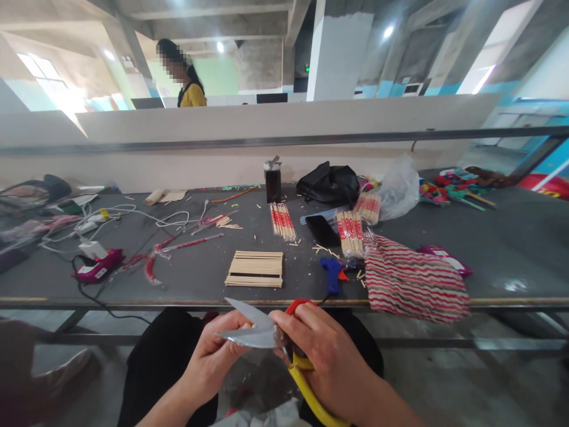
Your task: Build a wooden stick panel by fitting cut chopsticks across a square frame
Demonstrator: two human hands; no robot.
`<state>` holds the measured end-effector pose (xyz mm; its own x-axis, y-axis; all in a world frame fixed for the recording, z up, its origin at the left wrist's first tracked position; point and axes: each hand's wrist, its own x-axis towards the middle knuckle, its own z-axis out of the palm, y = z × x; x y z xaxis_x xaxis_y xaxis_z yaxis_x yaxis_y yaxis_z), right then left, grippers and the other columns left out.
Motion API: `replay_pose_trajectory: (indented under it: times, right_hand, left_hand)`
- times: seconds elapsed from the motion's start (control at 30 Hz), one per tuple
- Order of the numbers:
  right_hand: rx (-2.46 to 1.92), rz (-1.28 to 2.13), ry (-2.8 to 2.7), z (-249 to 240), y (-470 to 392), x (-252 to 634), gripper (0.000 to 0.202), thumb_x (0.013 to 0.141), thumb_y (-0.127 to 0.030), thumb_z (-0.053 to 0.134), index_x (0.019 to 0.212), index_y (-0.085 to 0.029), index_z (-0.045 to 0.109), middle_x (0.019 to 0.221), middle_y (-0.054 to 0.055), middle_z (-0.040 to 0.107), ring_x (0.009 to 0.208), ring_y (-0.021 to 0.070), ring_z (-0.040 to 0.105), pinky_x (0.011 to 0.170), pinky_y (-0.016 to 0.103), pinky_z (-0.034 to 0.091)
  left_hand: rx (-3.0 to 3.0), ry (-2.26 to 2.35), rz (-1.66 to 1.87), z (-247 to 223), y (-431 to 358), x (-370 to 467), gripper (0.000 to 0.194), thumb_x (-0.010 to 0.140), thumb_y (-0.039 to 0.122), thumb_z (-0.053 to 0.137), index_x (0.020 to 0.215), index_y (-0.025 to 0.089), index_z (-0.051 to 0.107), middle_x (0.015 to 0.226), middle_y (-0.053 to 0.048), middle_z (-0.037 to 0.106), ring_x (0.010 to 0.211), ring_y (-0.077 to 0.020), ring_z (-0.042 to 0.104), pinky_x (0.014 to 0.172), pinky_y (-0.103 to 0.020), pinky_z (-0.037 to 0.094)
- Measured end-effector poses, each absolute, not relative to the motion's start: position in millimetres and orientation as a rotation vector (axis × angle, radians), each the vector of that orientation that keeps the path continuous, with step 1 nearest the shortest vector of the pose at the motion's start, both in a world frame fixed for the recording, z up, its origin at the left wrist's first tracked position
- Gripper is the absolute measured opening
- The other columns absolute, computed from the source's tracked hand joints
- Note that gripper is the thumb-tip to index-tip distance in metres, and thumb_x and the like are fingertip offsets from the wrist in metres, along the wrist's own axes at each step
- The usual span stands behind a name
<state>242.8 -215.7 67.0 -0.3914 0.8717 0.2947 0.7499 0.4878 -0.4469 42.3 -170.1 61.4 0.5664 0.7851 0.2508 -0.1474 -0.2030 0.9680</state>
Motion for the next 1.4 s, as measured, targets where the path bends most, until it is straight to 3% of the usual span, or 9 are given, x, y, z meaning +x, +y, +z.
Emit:
replay_pose_trajectory:
  times: [0.2,0.33,0.57,0.77,0.97,1.07,1.17,1.3,1.4]
  right_hand:
    - [-1.318,0.213,-2.270,66,-219,246,0.049,0.078,-0.008,0.052,0.124,-0.023,0.046,0.093,0.006,0.056,0.084,0.0207,0.055,0.074,0.032,0.049]
    - [-1.332,0.153,-2.287,64,-220,248,0.048,0.075,-0.006,0.048,0.120,-0.022,0.050,0.090,0.006,0.059,0.081,0.0201,0.057,0.072,0.031,0.048]
    - [-1.337,0.130,-2.334,58,-220,252,0.037,0.080,-0.012,0.047,0.116,-0.018,0.052,0.079,0.004,0.063,0.068,0.0167,0.059,0.064,0.027,0.046]
    - [-1.338,0.176,-2.304,64,-221,252,0.039,0.080,-0.013,0.052,0.119,-0.022,0.053,0.090,0.005,0.062,0.081,0.0185,0.058,0.072,0.029,0.048]
    - [-1.354,0.252,-2.298,56,-222,251,0.043,0.079,-0.010,0.053,0.120,-0.023,0.053,0.090,0.005,0.059,0.081,0.0186,0.057,0.072,0.029,0.050]
    - [-1.368,0.206,-2.306,51,-223,250,0.040,0.080,-0.009,0.049,0.118,-0.021,0.055,0.084,0.005,0.059,0.076,0.0182,0.057,0.069,0.029,0.049]
    - [-1.387,0.211,-2.324,50,-222,251,0.032,0.084,-0.013,0.048,0.113,-0.021,0.056,0.076,0.002,0.060,0.067,0.0157,0.057,0.062,0.026,0.046]
    - [-1.742,0.106,-2.117,55,-199,264,0.032,0.087,-0.031,0.053,0.118,-0.025,0.055,0.085,0.002,0.066,0.070,0.0167,0.063,0.063,0.026,0.046]
    - [-2.183,0.001,-1.878,54,-164,284,0.042,0.084,-0.030,0.055,0.124,-0.020,0.052,0.085,0.005,0.070,0.071,0.0211,0.066,0.057,0.027,0.044]
  left_hand:
    - [1.567,0.589,0.907,63,-169,41,0.043,0.085,0.052,0.052,0.073,0.012,0.064,0.058,0.002,0.040,0.056,-0.0082,0.031,0.054,-0.021,0.029]
    - [1.563,0.578,0.886,63,-169,40,0.044,0.084,0.052,0.053,0.067,0.012,0.062,0.056,0.003,0.038,0.053,-0.0072,0.029,0.053,-0.021,0.029]
    - [1.584,0.609,0.836,66,-171,41,0.031,0.088,0.038,0.052,0.082,0.013,0.070,0.072,-0.005,0.061,0.069,-0.0135,0.051,0.067,-0.023,0.040]
    - [1.546,0.568,0.825,60,-169,40,0.038,0.086,0.046,0.054,0.074,0.013,0.065,0.059,0.002,0.042,0.056,-0.0080,0.033,0.054,-0.020,0.030]
    - [1.426,0.598,0.764,52,-171,39,0.033,0.084,0.043,0.058,0.073,0.012,0.063,0.058,0.003,0.039,0.056,-0.0076,0.029,0.054,-0.021,0.027]
    - [1.435,0.633,0.778,50,-172,38,0.034,0.084,0.043,0.057,0.070,0.012,0.062,0.059,0.002,0.044,0.058,-0.0082,0.034,0.056,-0.021,0.029]
    - [1.475,0.661,0.773,56,-170,39,0.033,0.087,0.042,0.053,0.079,0.013,0.067,0.068,-0.002,0.057,0.064,-0.0107,0.045,0.060,-0.021,0.034]
    - [1.784,0.770,0.755,65,-156,37,0.032,0.091,0.038,0.047,0.084,0.014,0.067,0.073,-0.003,0.061,0.066,-0.0112,0.050,0.062,-0.021,0.036]
    - [2.061,1.033,0.830,64,-134,30,0.029,0.092,0.035,0.043,0.092,0.016,0.064,0.072,-0.001,0.061,0.064,-0.0115,0.050,0.061,-0.022,0.036]
